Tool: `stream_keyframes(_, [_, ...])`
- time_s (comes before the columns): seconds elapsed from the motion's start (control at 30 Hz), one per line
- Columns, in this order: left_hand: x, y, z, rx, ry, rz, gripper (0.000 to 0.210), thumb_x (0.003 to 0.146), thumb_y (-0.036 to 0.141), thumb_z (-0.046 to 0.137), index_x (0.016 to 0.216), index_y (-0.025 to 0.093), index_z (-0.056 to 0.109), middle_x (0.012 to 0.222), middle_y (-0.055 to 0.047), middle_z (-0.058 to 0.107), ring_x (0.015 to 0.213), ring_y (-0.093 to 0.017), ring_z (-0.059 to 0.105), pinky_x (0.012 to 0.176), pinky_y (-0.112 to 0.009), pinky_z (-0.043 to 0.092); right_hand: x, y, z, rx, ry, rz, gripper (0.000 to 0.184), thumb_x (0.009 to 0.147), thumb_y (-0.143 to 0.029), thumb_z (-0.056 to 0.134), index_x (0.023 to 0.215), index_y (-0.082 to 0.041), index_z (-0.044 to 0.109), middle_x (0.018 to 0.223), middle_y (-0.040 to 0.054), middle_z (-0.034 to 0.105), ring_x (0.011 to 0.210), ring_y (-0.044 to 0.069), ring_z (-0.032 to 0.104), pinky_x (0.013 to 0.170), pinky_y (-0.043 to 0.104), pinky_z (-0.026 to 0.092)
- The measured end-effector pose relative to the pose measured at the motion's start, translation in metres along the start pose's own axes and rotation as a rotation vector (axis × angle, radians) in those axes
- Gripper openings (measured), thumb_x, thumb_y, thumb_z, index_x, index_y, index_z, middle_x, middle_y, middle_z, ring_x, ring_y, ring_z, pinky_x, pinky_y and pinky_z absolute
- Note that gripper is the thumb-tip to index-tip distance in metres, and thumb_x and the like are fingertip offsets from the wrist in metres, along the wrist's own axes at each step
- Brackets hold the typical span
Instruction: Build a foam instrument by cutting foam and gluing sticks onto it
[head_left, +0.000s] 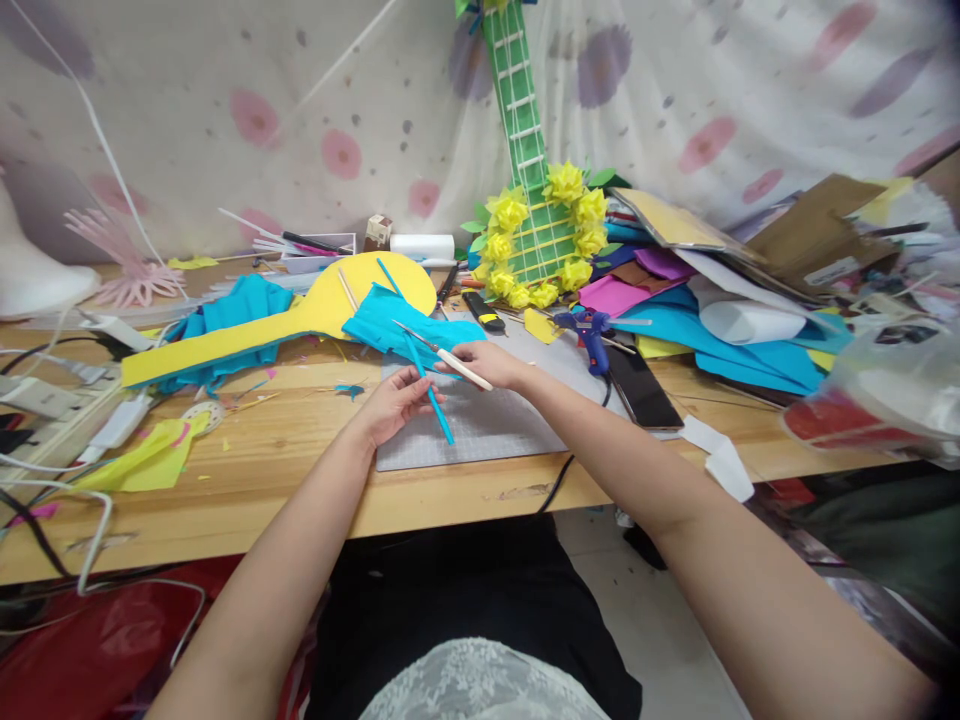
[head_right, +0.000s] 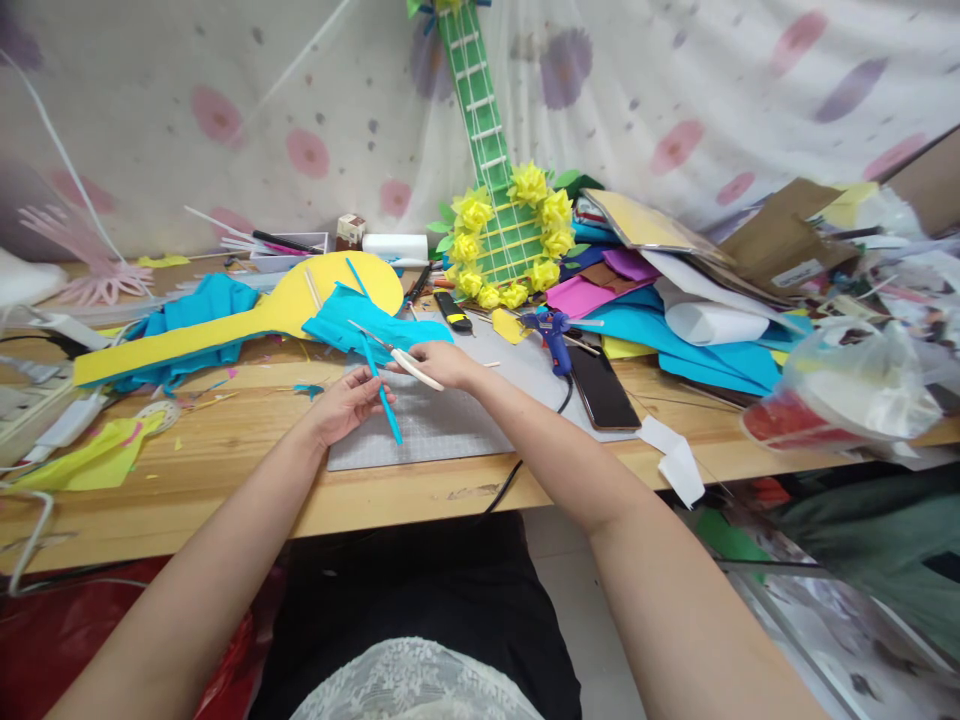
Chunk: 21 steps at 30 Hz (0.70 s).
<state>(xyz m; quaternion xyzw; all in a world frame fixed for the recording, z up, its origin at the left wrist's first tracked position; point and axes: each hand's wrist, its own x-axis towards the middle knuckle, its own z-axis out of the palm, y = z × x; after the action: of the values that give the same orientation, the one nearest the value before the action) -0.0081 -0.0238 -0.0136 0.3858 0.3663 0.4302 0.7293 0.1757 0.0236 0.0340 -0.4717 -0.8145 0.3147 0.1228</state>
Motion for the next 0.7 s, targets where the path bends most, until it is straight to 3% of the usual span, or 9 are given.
stream_keyframes(0.17, [0.0, 0.0, 0.001, 0.031, 0.016, 0.014, 0.031, 0.062, 0.032, 0.073, 0.076, 0.016, 0.05, 0.069, 0.002, 0.061, 0.066, -0.012, 0.063, 0.057, -0.021, 0.049, 0.002, 0.005, -0.005, 0.005, -0.014, -0.021, 0.051, 0.071, -0.067, 0.044, 0.065, -0.017, 0.05, 0.061, -0.0002, 0.051, 0.057, 0.011, 0.045, 0.053, 0.024, 0.03])
stream_keyframes(0.4, [-0.006, 0.018, -0.006, 0.254, 0.154, 0.115, 0.034, 0.059, 0.037, 0.071, 0.074, 0.017, 0.049, 0.065, 0.004, 0.058, 0.053, -0.008, 0.056, 0.047, -0.018, 0.041, -0.002, 0.013, -0.033, -0.165, -0.059, -0.114, 0.055, 0.073, -0.067, 0.043, 0.094, -0.018, 0.056, 0.088, 0.0037, 0.059, 0.074, 0.015, 0.051, 0.059, 0.023, 0.032])
stream_keyframes(0.53, [-0.008, 0.026, -0.018, 0.399, 0.263, 0.316, 0.027, 0.062, 0.037, 0.068, 0.072, 0.017, 0.052, 0.056, 0.005, 0.053, 0.049, -0.007, 0.049, 0.049, -0.019, 0.039, -0.009, 0.007, -0.042, -0.252, -0.006, -0.095, 0.058, 0.071, -0.07, 0.041, 0.098, -0.02, 0.054, 0.09, 0.005, 0.061, 0.075, 0.016, 0.052, 0.059, 0.023, 0.031])
stream_keyframes(0.7, [0.0, 0.024, -0.039, 0.795, 0.583, 0.713, 0.017, 0.065, 0.03, 0.066, 0.074, 0.018, 0.059, 0.074, 0.001, 0.057, 0.067, -0.01, 0.054, 0.065, -0.023, 0.044, -0.016, -0.001, -0.03, -0.303, 0.11, -0.107, 0.053, 0.073, -0.068, 0.041, 0.093, -0.02, 0.053, 0.085, 0.0035, 0.061, 0.07, 0.015, 0.051, 0.058, 0.023, 0.028])
